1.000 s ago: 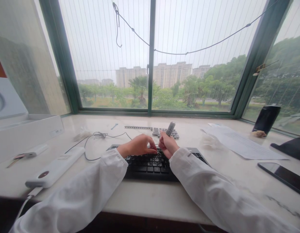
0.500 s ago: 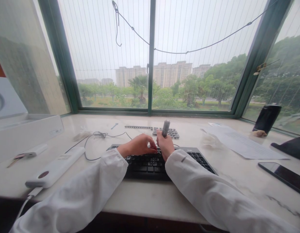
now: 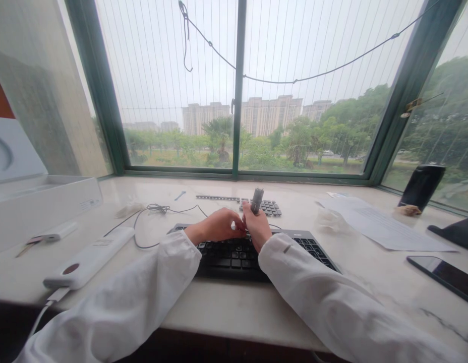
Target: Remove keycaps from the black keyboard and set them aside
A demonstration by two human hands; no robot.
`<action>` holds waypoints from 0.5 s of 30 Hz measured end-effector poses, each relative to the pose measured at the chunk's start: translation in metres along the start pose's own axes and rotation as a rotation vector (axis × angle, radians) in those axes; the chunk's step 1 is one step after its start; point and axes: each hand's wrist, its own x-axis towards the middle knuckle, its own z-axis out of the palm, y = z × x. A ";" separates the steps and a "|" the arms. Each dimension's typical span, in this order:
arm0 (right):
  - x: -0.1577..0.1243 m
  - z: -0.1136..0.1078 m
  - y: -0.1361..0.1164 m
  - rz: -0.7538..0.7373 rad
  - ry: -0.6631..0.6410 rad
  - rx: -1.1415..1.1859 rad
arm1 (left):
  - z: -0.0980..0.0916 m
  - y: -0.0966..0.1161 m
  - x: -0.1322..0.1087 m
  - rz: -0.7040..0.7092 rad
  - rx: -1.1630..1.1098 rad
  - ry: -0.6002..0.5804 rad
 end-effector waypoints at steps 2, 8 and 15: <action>0.000 0.000 0.002 -0.017 0.008 -0.017 | 0.000 0.000 0.000 -0.012 -0.009 0.001; -0.001 0.000 -0.001 0.007 0.016 0.017 | -0.004 0.004 -0.001 -0.074 -0.055 -0.027; -0.004 0.000 -0.003 -0.005 -0.024 0.061 | -0.005 0.003 -0.002 -0.058 -0.102 -0.038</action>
